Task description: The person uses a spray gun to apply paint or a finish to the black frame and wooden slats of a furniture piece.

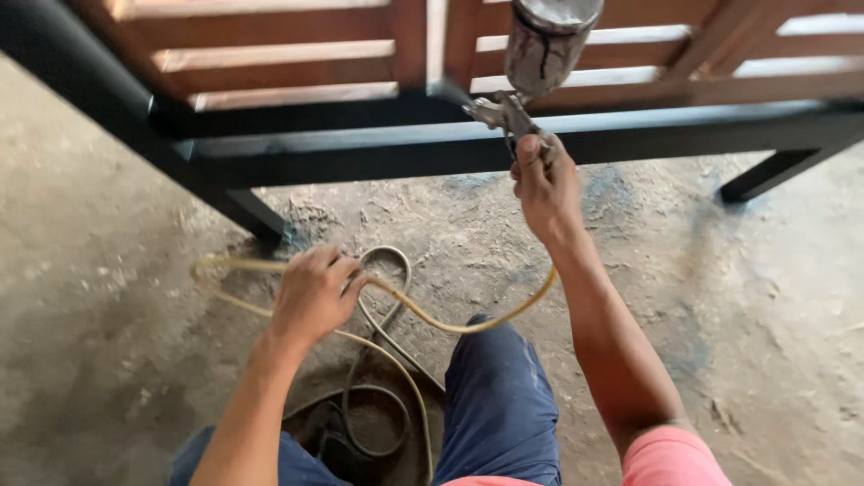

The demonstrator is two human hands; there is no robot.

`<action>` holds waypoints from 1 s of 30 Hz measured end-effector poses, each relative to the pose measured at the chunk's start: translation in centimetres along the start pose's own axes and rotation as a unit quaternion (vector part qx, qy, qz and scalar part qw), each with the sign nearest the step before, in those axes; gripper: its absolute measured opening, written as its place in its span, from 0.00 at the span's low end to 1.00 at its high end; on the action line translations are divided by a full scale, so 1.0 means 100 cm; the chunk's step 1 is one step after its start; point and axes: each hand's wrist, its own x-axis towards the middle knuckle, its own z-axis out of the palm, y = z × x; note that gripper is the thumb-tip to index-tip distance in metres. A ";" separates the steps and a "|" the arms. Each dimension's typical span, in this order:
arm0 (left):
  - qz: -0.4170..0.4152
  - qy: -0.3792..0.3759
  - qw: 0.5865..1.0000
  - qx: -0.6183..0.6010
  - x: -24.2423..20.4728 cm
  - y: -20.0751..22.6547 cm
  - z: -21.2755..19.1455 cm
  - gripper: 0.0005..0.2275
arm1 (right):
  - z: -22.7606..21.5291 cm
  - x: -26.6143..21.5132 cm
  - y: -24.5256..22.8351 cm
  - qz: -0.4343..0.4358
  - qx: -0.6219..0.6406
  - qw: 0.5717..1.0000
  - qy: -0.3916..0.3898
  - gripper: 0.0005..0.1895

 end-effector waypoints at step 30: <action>-0.044 0.058 0.997 0.041 -0.001 0.063 0.008 0.09 | -0.052 0.043 -0.033 -0.150 0.001 0.988 -0.046 0.29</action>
